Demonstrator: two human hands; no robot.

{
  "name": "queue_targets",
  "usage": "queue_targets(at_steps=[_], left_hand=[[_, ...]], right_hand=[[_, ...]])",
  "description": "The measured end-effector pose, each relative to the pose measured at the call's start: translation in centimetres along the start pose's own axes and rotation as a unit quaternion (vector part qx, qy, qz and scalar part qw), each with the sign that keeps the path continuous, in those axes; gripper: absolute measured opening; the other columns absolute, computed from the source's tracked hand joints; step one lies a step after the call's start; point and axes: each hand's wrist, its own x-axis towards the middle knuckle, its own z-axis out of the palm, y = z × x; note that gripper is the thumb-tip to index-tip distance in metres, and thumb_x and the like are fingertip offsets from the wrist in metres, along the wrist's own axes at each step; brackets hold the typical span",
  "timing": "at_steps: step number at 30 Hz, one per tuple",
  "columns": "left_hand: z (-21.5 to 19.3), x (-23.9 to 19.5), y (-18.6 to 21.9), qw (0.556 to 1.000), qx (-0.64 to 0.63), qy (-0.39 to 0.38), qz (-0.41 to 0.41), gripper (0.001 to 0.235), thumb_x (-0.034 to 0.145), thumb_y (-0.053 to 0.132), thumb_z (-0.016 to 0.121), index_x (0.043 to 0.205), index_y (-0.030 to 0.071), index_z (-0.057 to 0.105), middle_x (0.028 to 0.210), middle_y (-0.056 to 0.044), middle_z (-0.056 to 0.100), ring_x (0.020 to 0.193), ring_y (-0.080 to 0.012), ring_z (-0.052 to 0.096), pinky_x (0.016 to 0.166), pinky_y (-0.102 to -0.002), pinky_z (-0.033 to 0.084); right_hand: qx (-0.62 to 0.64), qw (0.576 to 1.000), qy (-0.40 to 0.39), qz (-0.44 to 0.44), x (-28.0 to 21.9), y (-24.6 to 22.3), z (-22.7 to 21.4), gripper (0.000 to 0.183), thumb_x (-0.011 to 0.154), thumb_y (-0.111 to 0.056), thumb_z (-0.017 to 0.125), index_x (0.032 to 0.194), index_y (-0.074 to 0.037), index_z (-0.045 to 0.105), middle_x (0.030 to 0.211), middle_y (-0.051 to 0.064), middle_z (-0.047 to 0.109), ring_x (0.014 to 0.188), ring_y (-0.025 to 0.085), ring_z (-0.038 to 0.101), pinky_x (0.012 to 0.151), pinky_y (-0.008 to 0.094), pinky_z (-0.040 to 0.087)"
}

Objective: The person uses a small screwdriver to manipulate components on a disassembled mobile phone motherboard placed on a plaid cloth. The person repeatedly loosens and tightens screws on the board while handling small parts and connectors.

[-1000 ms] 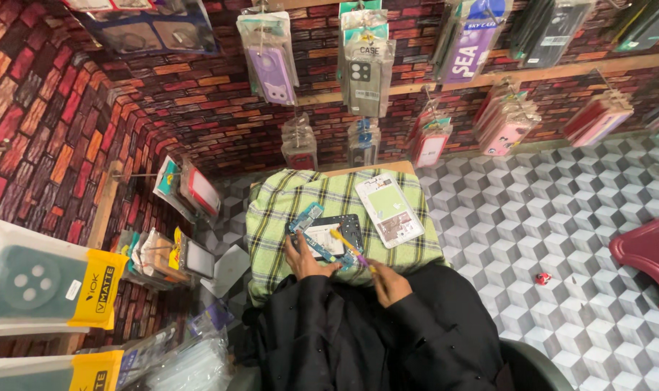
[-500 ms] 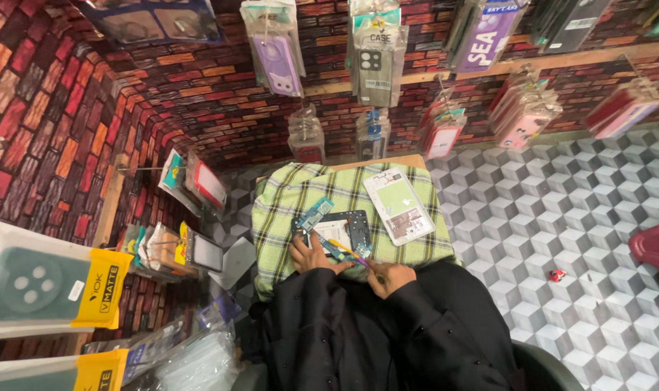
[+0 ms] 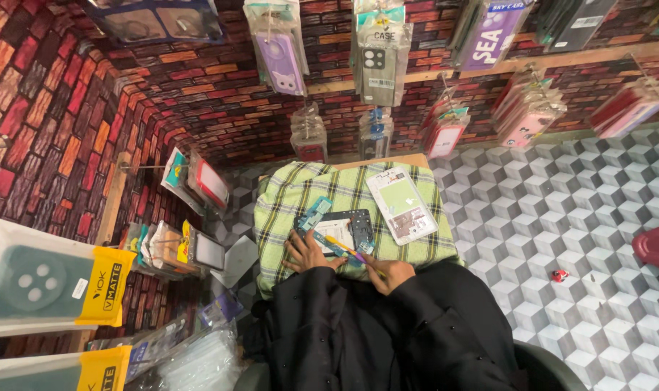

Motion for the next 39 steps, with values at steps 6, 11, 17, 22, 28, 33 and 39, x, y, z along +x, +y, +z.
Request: queue_targets(at_steps=[6,11,17,22,28,33,39], left_hand=[[0.7,0.6,-0.2,0.999,0.007,-0.031,0.011,0.120,0.060,0.044,0.100,0.152,0.021,0.027,0.172,-0.006,0.002,0.157,-0.0355,-0.002,0.116,-0.078,-0.003],[1.1,0.7,-0.2,0.999,0.013,-0.035,0.007,0.119,0.063,0.049,0.096,0.154,0.022,0.025,0.173,-0.004,0.003,0.158,-0.0344,0.000,0.116,-0.078,-0.005],[0.3,0.1,0.3,0.999,0.002,-0.028,0.016,0.121,0.061,0.053,0.096,0.154,0.021,0.025,0.172,-0.006,0.005,0.157,-0.0353,0.001,0.114,-0.079,-0.005],[-0.1,-0.1,0.8,0.999,0.028,-0.022,0.006,0.118,0.058,0.053,0.096,0.152,0.021,0.030,0.173,-0.008,0.006,0.158,-0.0354,0.004,0.115,-0.080,0.001],[0.4,-0.2,0.9,0.999,0.028,-0.007,0.037,0.118,0.058,0.056,0.096,0.148,0.016,0.033,0.171,-0.014,0.002,0.157,-0.0411,0.000,0.115,-0.079,0.002],[1.8,0.5,0.1,0.999,0.020,-0.008,0.039,0.118,0.060,0.058,0.096,0.147,0.011,0.032,0.170,-0.019,0.000,0.156,-0.0429,-0.003,0.115,-0.077,0.001],[3.0,2.6,-0.8,0.997,-0.056,0.048,-0.002,0.074,0.069,0.052,0.093,0.122,0.019,0.053,0.170,-0.017,0.017,0.159,-0.0357,0.004,0.124,-0.067,-0.003]], right_hand=[[-0.029,0.998,0.032,-0.055,-0.6,-0.4,1.8,0.042,0.094,-0.024,0.068,0.136,-0.019,0.067,0.066,0.008,0.067,0.053,0.028,0.066,0.049,0.043,0.050],[-0.036,0.996,0.031,-0.073,-1.1,-0.6,2.3,0.044,0.092,-0.023,0.068,0.136,-0.020,0.066,0.067,0.007,0.067,0.055,0.027,0.066,0.048,0.043,0.050],[-0.057,0.997,0.044,-0.011,-1.8,-1.5,2.9,0.046,0.092,-0.025,0.067,0.138,-0.025,0.065,0.068,0.010,0.068,0.056,0.030,0.067,0.049,0.045,0.052],[-0.059,0.998,0.006,0.022,-2.0,-1.4,3.4,0.044,0.093,-0.028,0.066,0.137,-0.027,0.065,0.068,0.014,0.069,0.056,0.034,0.068,0.052,0.047,0.052],[-0.031,0.998,0.011,0.053,-2.3,-1.1,2.9,0.043,0.093,-0.028,0.064,0.136,-0.025,0.065,0.070,0.014,0.070,0.060,0.035,0.069,0.055,0.047,0.053],[0.027,0.998,0.013,0.054,-2.5,-1.2,1.7,0.042,0.093,-0.027,0.065,0.135,-0.024,0.066,0.075,0.017,0.072,0.063,0.036,0.071,0.058,0.047,0.055],[0.082,0.991,0.067,0.082,-5.3,-2.0,-0.7,0.034,0.097,-0.028,0.063,0.130,-0.021,0.069,0.084,0.020,0.072,0.073,0.038,0.073,0.064,0.045,0.058]])
